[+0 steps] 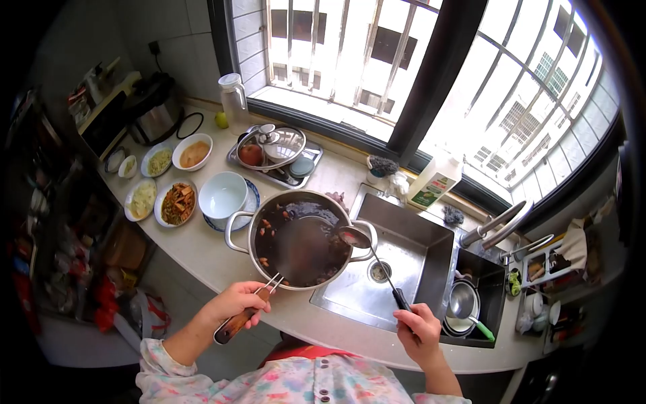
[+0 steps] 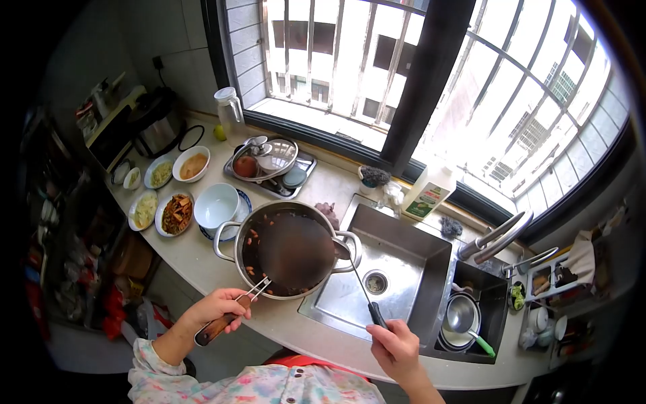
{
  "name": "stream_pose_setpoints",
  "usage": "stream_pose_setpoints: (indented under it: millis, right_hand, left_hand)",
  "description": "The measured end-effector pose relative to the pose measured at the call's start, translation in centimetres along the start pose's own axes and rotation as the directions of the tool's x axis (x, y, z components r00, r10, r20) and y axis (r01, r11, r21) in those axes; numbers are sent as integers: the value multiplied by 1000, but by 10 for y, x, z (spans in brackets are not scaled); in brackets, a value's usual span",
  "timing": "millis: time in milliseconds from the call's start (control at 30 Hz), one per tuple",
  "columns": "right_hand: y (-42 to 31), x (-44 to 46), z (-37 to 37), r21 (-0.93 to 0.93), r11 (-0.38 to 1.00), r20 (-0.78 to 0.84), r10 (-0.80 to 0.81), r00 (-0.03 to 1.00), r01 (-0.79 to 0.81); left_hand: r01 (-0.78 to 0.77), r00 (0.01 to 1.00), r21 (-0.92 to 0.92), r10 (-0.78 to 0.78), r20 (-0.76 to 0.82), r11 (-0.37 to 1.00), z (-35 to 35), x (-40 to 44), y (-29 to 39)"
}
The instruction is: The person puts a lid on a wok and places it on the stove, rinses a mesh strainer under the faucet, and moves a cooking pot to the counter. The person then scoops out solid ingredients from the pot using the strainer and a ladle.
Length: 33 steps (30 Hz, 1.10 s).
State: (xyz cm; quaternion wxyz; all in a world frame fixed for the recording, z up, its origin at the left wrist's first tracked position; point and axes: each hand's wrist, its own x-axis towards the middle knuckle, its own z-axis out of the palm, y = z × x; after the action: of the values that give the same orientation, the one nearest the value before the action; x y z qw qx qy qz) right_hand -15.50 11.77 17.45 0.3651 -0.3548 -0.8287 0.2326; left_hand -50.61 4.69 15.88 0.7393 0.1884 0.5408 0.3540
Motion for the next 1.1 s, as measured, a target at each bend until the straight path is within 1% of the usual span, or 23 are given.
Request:
stream_pose_setpoints:
  millis: [67,167,367,433,567,667,700,767,867,967,1033,1100]
  right_hand:
    - [0,4,5,-51,996,11,-79,997,79]
    - [-2,7,7,-64,994,18,-90,996,91]
    - [-5,10,18,-122,978,69,-160,985,168]
    - [-1,6,25,-143,966,96,-201,975,214]
    - [-5,5,37,-185,950,128,-230,965,251]
    - [-9,9,43,-197,934,160,-269,950,297]
    - [-11,9,43,-215,923,188,-283,940,321]
    - [-11,9,48,-229,902,182,-329,927,366]
    - [-13,10,50,-246,874,181,-383,906,419]
    - [-15,12,52,-233,861,181,-418,890,452]
    - [-16,14,54,-195,862,189,-435,880,468]
    - [-18,16,54,-201,849,194,-454,870,488]
  left_hand:
    - [1,1000,-92,1,15,996,-4,0,-5]
    - [-9,998,-175,18,52,985,-10,3,-13]
    - [-78,990,-240,104,97,968,-7,-3,-8]
    - [-75,988,-261,107,110,963,-10,0,-12]
    - [-99,982,-278,139,128,956,-12,0,-13]
    - [-25,976,-367,102,191,930,-25,12,-27]
    - [-23,975,-375,103,195,927,-27,12,-29]
    - [-19,973,-390,106,203,921,-30,12,-32]
    - [-39,955,-430,161,251,902,-36,9,-37]
    - [-59,959,-464,179,219,884,-35,4,-40]
    - [-70,963,-457,180,201,887,-34,1,-40]
    - [-87,965,-449,188,185,889,-33,-1,-41]
